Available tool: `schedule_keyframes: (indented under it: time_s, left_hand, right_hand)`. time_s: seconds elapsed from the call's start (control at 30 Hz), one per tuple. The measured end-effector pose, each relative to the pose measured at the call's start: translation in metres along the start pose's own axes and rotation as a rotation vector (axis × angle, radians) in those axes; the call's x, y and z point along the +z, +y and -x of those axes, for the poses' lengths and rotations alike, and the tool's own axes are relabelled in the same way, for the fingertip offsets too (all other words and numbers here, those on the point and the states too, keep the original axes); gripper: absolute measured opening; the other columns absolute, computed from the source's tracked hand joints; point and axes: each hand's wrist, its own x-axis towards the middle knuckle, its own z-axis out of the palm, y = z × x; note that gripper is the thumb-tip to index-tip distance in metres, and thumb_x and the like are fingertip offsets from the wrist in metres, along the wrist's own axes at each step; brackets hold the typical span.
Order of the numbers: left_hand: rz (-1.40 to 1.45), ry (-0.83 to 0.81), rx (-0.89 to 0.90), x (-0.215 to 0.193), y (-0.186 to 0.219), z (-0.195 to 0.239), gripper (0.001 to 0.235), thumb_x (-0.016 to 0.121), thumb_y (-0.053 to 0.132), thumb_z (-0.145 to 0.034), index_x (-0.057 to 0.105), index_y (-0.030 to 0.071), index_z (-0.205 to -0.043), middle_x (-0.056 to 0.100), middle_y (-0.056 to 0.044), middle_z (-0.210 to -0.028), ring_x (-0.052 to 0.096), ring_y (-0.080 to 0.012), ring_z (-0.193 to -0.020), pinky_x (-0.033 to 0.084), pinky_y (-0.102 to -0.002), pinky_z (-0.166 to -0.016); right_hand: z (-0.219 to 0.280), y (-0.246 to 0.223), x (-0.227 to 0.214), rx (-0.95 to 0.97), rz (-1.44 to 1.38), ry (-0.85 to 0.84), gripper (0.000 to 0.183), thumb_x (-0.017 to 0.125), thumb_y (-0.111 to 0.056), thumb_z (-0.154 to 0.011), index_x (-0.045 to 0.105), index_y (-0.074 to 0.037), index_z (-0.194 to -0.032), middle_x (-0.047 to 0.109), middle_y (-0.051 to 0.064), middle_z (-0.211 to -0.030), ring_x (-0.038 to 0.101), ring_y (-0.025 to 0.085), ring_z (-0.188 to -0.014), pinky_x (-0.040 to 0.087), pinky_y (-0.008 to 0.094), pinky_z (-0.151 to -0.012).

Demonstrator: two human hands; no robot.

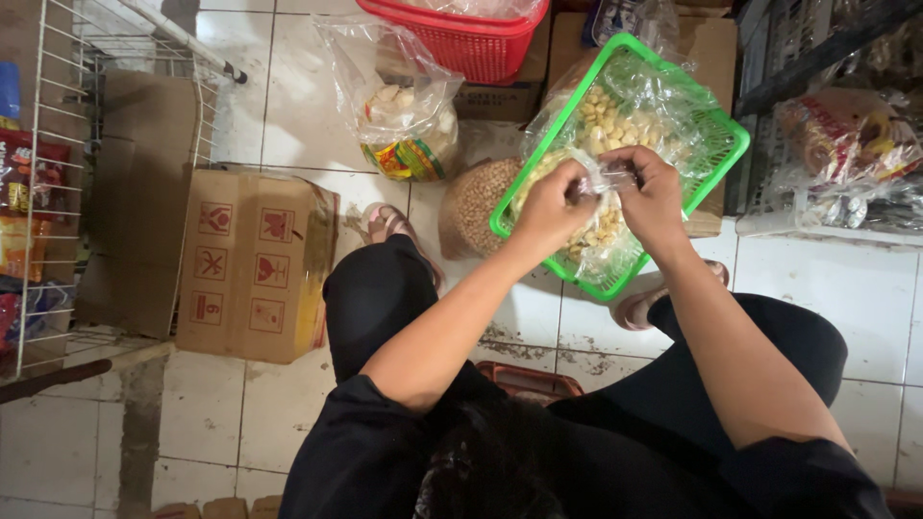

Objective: The person places snacks or dried food items into small plastic bags by hand and seals them.

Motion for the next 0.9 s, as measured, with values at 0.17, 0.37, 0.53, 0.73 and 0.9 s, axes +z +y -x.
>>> schedule_keyframes:
  time_s: [0.17, 0.37, 0.53, 0.73, 0.9]
  left_hand:
    - [-0.214, 0.239, -0.005, -0.016, 0.029, 0.002, 0.029, 0.071, 0.004, -0.081, 0.061, 0.006, -0.108, 0.062, -0.009, -0.075, 0.064, -0.0230, -0.069, 0.049, -0.037, -0.066]
    - [-0.176, 0.223, 0.243, -0.019, 0.007, -0.004, 0.020, 0.072, 0.003, -0.084, 0.065, 0.003, -0.103, 0.068, -0.012, -0.095, 0.066, -0.0243, -0.087, 0.052, -0.035, -0.079]
    - [0.069, 0.008, 0.061, -0.009, -0.008, -0.009, 0.013, 0.073, 0.006, -0.089, 0.066, 0.000, -0.098, 0.066, -0.006, -0.086, 0.062, -0.0136, -0.081, 0.051, -0.029, -0.076]
    - [0.422, -0.130, -0.070, -0.017, -0.013, -0.009, 0.007, 0.072, 0.006, -0.096, 0.066, 0.004, -0.097, 0.061, 0.005, -0.088, 0.055, -0.0034, -0.083, 0.046, -0.020, -0.073]
    - [0.608, -0.040, -0.162, -0.020, -0.017, -0.011, 0.012, 0.072, 0.009, -0.099, 0.062, 0.007, -0.094, 0.060, 0.005, -0.086, 0.052, -0.0034, -0.081, 0.042, -0.021, -0.070]
  right_hand:
    - [0.005, -0.003, 0.003, 0.142, -0.262, -0.185, 0.013, 0.070, 0.000, -0.093, 0.066, -0.002, -0.106, 0.069, -0.002, -0.095, 0.060, 0.004, -0.082, 0.048, 0.019, -0.072]
    - [0.010, -0.004, 0.001, 0.134, -0.323, -0.136, 0.016, 0.074, -0.001, -0.092, 0.060, -0.005, -0.097, 0.061, -0.006, -0.086, 0.053, 0.003, -0.076, 0.041, 0.020, -0.066]
    - [-0.004, 0.018, -0.007, -0.080, 0.196, 0.072, 0.020, 0.078, 0.001, -0.088, 0.058, -0.003, -0.089, 0.057, 0.002, -0.079, 0.052, 0.011, -0.071, 0.043, 0.027, -0.064]
    - [-0.015, 0.026, 0.001, -0.079, 0.111, 0.076, 0.028, 0.080, 0.005, -0.083, 0.054, -0.005, -0.088, 0.055, 0.002, -0.082, 0.051, 0.009, -0.071, 0.042, 0.026, -0.062]
    - [-0.016, 0.015, 0.008, 0.019, -0.024, 0.037, 0.027, 0.077, 0.006, -0.088, 0.053, -0.006, -0.092, 0.057, -0.001, -0.083, 0.052, 0.006, -0.074, 0.042, 0.023, -0.063]
